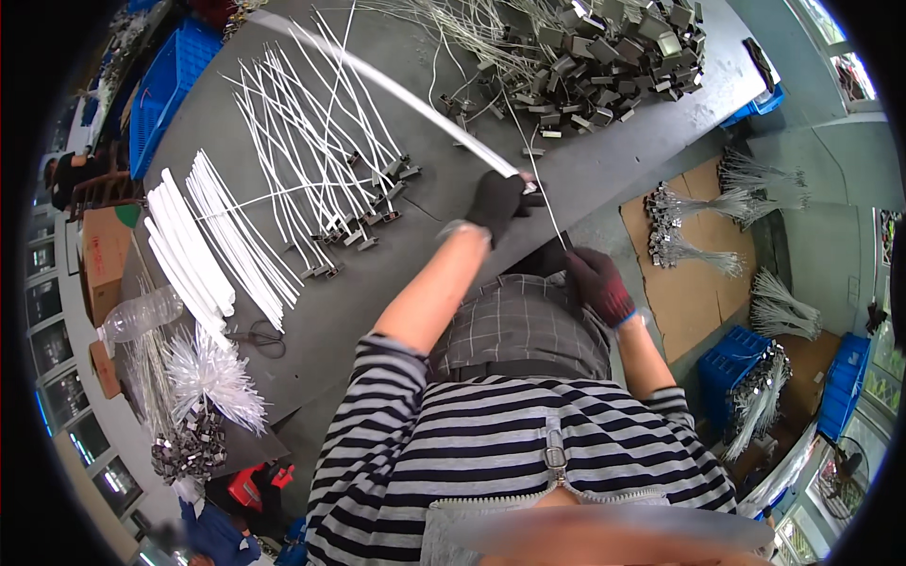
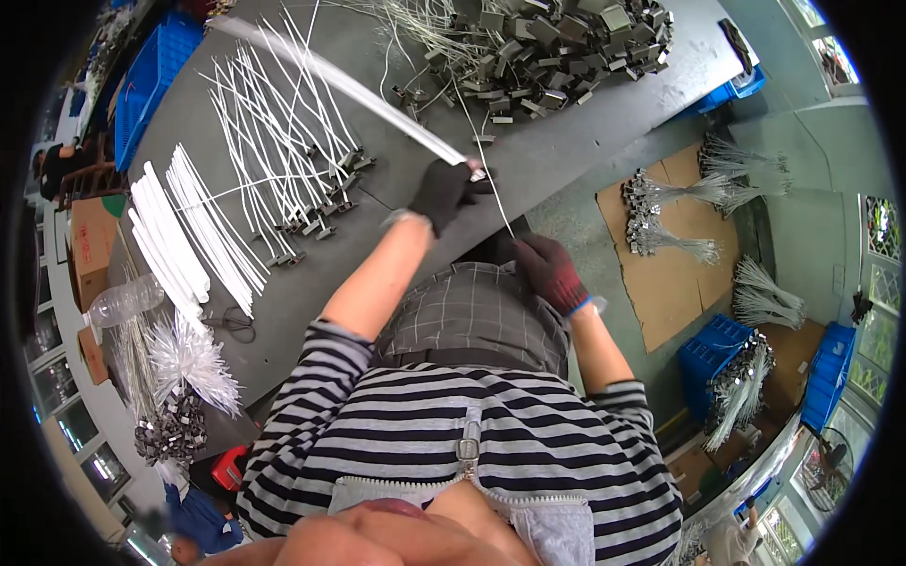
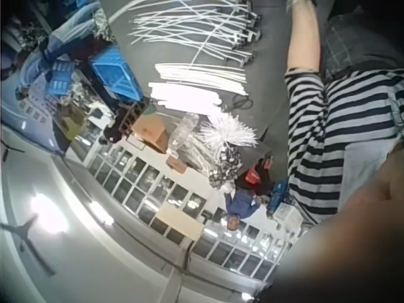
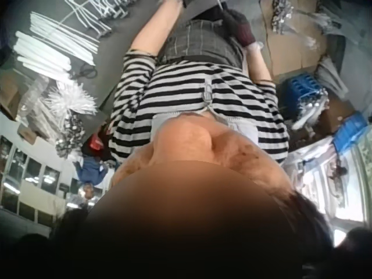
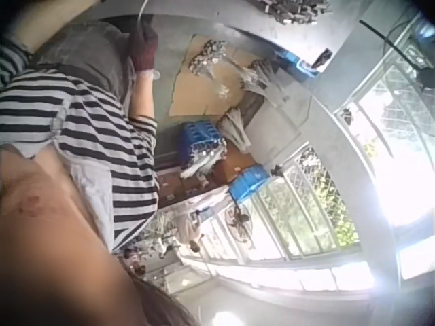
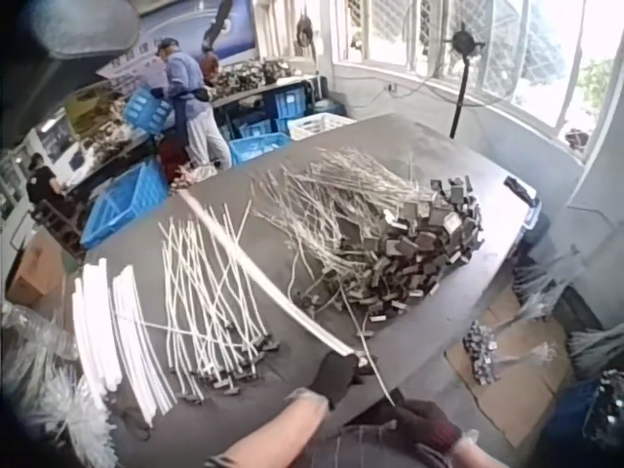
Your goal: The person bundles groups of white wires together by hand on a workbench.
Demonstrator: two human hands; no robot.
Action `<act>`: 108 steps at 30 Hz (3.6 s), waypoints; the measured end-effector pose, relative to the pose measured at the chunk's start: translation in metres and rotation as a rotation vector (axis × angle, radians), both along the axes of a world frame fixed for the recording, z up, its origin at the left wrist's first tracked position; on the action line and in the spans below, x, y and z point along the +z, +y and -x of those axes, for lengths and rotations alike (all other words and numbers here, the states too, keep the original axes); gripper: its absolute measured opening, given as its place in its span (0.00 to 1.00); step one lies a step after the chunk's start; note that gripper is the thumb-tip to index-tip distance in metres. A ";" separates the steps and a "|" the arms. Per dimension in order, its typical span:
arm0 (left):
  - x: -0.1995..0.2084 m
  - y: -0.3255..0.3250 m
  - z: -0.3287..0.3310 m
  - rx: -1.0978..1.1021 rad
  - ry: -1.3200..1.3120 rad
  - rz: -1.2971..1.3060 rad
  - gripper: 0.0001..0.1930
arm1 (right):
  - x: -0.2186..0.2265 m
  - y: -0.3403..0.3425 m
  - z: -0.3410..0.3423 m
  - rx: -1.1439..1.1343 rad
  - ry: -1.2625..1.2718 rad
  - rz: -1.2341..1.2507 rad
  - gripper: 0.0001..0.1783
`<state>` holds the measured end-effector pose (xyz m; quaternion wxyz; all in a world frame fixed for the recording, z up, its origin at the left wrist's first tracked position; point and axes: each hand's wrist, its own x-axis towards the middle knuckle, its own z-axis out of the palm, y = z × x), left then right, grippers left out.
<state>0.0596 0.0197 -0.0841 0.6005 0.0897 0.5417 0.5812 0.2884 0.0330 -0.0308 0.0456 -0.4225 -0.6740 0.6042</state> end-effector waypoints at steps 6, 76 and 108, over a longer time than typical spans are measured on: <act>0.005 0.027 -0.044 0.349 -0.288 -0.148 0.06 | -0.074 -0.043 -0.205 -0.444 -0.530 0.343 0.24; 0.083 -0.105 0.111 0.344 0.852 0.197 0.13 | 0.012 0.047 0.174 0.151 -0.012 -0.704 0.25; 0.106 -0.020 0.026 0.507 0.459 -0.404 0.11 | -0.100 -0.073 -0.225 -0.658 -0.450 0.389 0.24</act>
